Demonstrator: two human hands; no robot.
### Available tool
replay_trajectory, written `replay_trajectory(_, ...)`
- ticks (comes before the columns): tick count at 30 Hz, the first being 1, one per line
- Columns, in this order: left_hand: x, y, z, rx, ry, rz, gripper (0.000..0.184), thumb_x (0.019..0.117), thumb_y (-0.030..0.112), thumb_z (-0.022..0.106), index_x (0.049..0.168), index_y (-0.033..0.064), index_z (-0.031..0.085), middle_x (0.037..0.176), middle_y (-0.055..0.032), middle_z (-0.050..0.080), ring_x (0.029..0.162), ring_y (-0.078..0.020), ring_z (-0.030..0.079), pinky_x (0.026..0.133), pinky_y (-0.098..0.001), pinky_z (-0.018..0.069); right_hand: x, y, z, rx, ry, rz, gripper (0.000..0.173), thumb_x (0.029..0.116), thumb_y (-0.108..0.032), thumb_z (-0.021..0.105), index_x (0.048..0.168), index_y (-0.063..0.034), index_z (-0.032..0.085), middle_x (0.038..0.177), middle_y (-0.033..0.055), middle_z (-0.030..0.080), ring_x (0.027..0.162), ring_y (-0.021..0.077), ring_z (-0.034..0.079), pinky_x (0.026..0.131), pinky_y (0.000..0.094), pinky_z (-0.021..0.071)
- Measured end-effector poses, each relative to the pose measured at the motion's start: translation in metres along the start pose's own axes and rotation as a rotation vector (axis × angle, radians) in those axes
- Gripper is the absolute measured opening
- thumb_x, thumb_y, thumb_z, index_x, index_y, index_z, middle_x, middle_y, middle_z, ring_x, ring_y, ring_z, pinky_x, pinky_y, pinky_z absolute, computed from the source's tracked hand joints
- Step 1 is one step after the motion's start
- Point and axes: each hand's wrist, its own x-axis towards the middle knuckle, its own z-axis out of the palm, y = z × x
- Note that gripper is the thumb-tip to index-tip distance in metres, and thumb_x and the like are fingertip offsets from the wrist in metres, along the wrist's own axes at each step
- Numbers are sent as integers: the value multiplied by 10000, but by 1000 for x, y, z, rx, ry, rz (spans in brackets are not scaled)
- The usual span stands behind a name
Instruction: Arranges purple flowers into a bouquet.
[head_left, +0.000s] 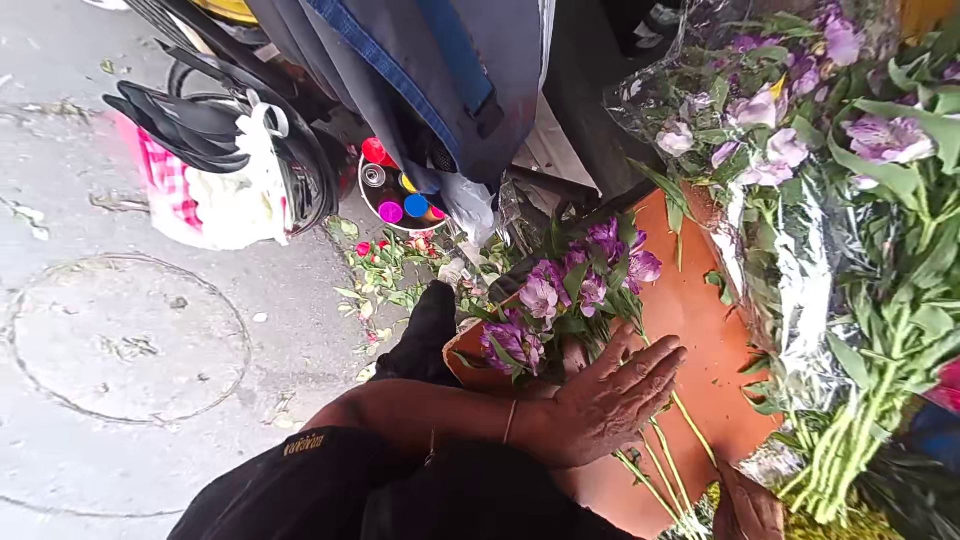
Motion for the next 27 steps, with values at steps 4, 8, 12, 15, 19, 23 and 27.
replay_trajectory(4,12,-7,6,63,-219,-98,952,854,661,662,1512,1,468,1632,-161,368,1554,-327,250,1197,-701,106,-4,-5,6,-65,71,-5,203,986,-16,590,1058,6,779,919,226,713,910,349,675,875,372,529)
replay_trajectory(8,5,-7,7,110,-291,-100,952,869,650,654,1550,28,418,1663,-145,310,1565,-340,204,1181,-727,89,-8,1,0,-16,7,2,222,1003,-95,600,1119,5,762,980,241,711,944,359,679,895,389,537)
replay_trajectory(12,4,-11,11,158,-197,-64,948,847,672,660,1536,55,454,1644,-122,360,1545,-337,271,1159,-749,153,39,23,-27,-55,159,48,353,1045,-240,567,1238,32,684,1080,308,677,998,419,675,912,454,533)
replay_trajectory(15,4,-9,10,231,-227,-38,950,865,726,581,1546,77,450,1651,-114,349,1537,-368,279,1130,-784,164,110,48,-63,8,299,202,372,1027,-285,600,1215,18,704,1172,315,662,1126,482,615,1006,561,460)
replay_trajectory(19,3,-11,11,281,-211,6,921,881,741,535,1544,106,463,1643,-118,363,1530,-394,284,1113,-809,145,182,91,-58,242,146,320,497,890,-421,761,1220,-51,723,1292,247,643,1264,470,533,1075,648,378)
replay_trajectory(23,3,-11,11,340,-218,33,903,898,755,485,1539,119,474,1640,-121,367,1525,-420,282,1102,-822,147,197,110,-35,413,198,307,270,938,-221,718,1067,13,760,1153,247,696,1142,378,644,1032,555,470)
replay_trajectory(27,3,-6,7,364,-279,21,904,915,740,482,1563,111,433,1659,-123,329,1536,-430,243,1101,-829,125,188,104,-48,503,370,345,304,926,-253,736,1057,22,736,1151,232,673,1112,319,627,1007,503,472)
